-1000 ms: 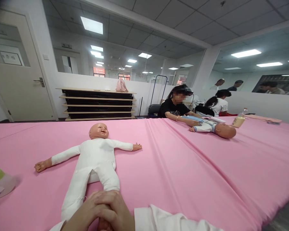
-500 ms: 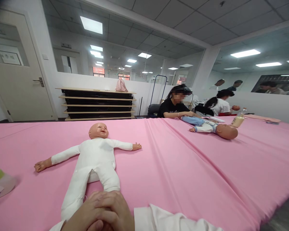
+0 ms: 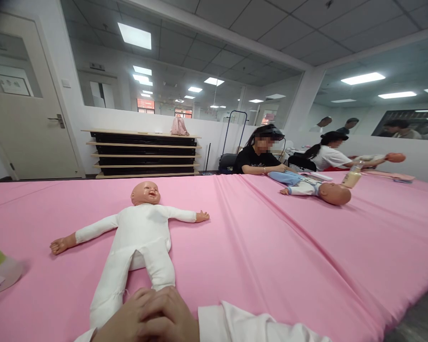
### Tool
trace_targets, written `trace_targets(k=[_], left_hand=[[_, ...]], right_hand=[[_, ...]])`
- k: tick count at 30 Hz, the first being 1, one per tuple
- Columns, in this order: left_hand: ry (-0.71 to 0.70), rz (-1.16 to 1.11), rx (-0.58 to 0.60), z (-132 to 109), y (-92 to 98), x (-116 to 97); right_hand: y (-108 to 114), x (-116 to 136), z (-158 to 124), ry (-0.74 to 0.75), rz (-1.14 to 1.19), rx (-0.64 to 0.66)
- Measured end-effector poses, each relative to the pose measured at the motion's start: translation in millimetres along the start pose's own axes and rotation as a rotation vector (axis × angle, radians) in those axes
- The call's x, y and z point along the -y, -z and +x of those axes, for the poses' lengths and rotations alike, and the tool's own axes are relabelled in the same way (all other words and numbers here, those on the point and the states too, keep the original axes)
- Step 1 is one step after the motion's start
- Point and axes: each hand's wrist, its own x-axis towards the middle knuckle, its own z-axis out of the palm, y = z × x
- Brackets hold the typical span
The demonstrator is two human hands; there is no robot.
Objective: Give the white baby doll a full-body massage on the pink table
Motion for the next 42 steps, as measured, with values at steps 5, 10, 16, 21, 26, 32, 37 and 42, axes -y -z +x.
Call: trace_targets(k=[5, 10, 16, 21, 26, 32, 37, 42], left_hand=[[-0.128, -0.026, -0.287, 5, 7.9, -2], [-0.253, 0.151, -0.292, 1, -6.0, 3], [-0.244, 0.125, -0.301, -1, -10.0, 2], [-0.340, 0.056, -0.353, 7, 8.0, 0], [-0.383, 0.001, -0.301, 5, 14.3, 3], [-0.380, 0.030, -0.283, -1, 10.2, 0], [-0.349, 0.044, -0.192, -2, 10.7, -4], [-0.313, 0.029, -0.241, 0, 12.9, -5]], right_hand=[[4, -2, -1, 0.015, 0.197, 0.009], [8, -2, 0, 0.077, 0.205, 0.069], [3, 2, -5, -0.038, 0.205, -0.006], [-1, -2, -5, -0.232, 0.140, -0.104], [-5, -33, 0, -0.551, 0.093, -0.208], [-7, -53, 2, -0.917, 0.193, -0.220], [-3, -30, 10, -0.473, -0.078, -0.240], [22, 12, 22, -0.063, -0.257, -0.138]])
